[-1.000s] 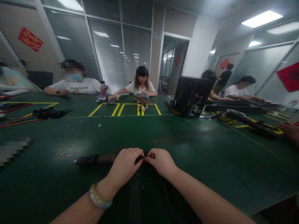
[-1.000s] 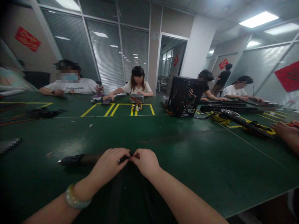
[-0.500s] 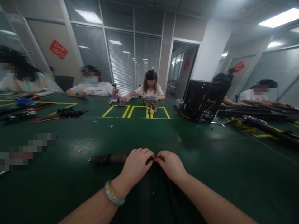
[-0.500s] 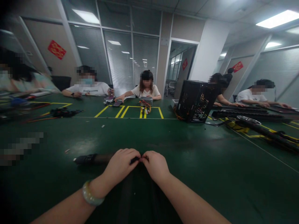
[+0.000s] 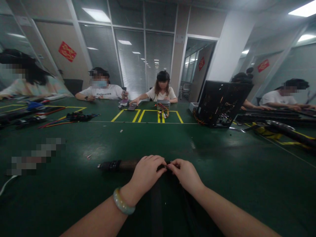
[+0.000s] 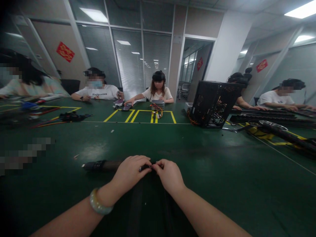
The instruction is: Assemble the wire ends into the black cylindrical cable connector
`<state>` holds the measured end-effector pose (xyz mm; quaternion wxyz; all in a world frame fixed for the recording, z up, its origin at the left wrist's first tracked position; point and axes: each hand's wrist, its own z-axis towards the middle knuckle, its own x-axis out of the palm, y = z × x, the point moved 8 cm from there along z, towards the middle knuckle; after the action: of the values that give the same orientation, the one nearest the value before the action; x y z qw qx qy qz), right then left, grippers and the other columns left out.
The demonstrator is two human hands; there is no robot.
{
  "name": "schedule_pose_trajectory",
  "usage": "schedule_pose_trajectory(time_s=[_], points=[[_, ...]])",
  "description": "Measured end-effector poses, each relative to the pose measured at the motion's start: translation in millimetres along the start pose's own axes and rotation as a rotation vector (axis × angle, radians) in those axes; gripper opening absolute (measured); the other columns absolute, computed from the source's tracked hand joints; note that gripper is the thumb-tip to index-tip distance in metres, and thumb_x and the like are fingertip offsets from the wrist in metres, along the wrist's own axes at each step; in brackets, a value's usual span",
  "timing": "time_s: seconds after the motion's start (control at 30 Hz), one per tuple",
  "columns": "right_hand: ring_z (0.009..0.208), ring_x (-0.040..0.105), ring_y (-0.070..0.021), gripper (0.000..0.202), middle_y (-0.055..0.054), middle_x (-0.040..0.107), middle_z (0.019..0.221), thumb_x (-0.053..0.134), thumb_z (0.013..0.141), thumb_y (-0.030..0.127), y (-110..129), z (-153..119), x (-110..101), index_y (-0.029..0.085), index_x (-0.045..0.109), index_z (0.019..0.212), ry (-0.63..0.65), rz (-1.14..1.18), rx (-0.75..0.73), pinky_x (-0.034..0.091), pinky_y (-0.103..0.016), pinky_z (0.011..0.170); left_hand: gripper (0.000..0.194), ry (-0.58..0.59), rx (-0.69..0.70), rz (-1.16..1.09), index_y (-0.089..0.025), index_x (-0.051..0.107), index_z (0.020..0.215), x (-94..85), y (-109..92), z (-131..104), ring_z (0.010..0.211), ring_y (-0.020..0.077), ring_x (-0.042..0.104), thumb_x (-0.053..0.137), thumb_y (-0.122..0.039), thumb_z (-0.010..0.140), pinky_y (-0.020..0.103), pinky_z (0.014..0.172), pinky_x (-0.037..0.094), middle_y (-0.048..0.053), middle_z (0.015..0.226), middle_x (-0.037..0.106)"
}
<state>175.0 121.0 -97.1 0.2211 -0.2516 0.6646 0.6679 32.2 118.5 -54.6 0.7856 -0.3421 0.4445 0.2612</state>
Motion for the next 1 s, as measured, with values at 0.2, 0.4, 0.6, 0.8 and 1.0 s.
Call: schedule_pose_trajectory(time_s=[0.2, 0.4, 0.6, 0.8, 1.0], points=[[0.067, 0.065, -0.0151, 0.017, 0.001, 0.071, 0.073, 0.062, 0.088, 0.036, 3, 1, 2, 0.023, 0.073, 0.085, -0.003, 0.014, -0.037, 0.041, -0.022, 0.057, 0.006, -0.019, 0.021, 0.001, -0.025, 0.065, 0.092, -1.1, -1, 0, 0.097, 0.0214, 0.06, 0.063, -0.028, 0.088, 0.037, 0.084, 0.045, 0.0, 0.104, 0.067], [0.069, 0.065, -0.0139, 0.013, 0.002, 0.072, 0.076, 0.065, 0.086, 0.033, 8, 0, 2, 0.023, 0.073, 0.085, 0.01, -0.001, -0.082, 0.042, -0.021, 0.06, 0.006, 0.008, 0.042, 0.023, -0.025, 0.065, 0.09, 2.6, -3, 2, 0.093, 0.022, 0.06, 0.062, -0.022, 0.086, 0.038, 0.08, 0.044, 0.0, 0.099, 0.066], [0.073, 0.066, -0.0146, 0.012, 0.001, 0.073, 0.08, 0.065, 0.086, 0.029, 10, -2, -2, 0.021, 0.073, 0.087, 0.033, -0.039, -0.087, 0.042, -0.021, 0.061, 0.007, -0.016, 0.056, 0.05, -0.023, 0.065, 0.09, 2.7, -5, 2, 0.091, 0.0218, 0.06, 0.059, -0.026, 0.089, 0.036, 0.078, 0.044, 0.002, 0.096, 0.066], [0.074, 0.065, -0.0156, 0.013, 0.001, 0.072, 0.081, 0.061, 0.089, 0.029, 8, 3, 0, 0.023, 0.072, 0.087, -0.01, -0.085, -0.097, 0.04, -0.022, 0.06, 0.004, -0.016, 0.033, 0.073, -0.024, 0.063, 0.09, 3.9, -4, 4, 0.089, 0.0215, 0.059, 0.06, -0.026, 0.089, 0.035, 0.076, 0.042, 0.0, 0.094, 0.065], [0.073, 0.064, -0.0133, 0.012, 0.003, 0.072, 0.081, 0.061, 0.089, 0.03, 9, 7, 1, 0.024, 0.072, 0.087, 0.0, -0.1, -0.143, 0.04, -0.021, 0.061, 0.008, -0.012, -0.018, 0.102, -0.024, 0.06, 0.091, 5.9, 2, 6, 0.085, 0.0224, 0.059, 0.064, -0.026, 0.085, 0.035, 0.073, 0.04, 0.0, 0.089, 0.064]])
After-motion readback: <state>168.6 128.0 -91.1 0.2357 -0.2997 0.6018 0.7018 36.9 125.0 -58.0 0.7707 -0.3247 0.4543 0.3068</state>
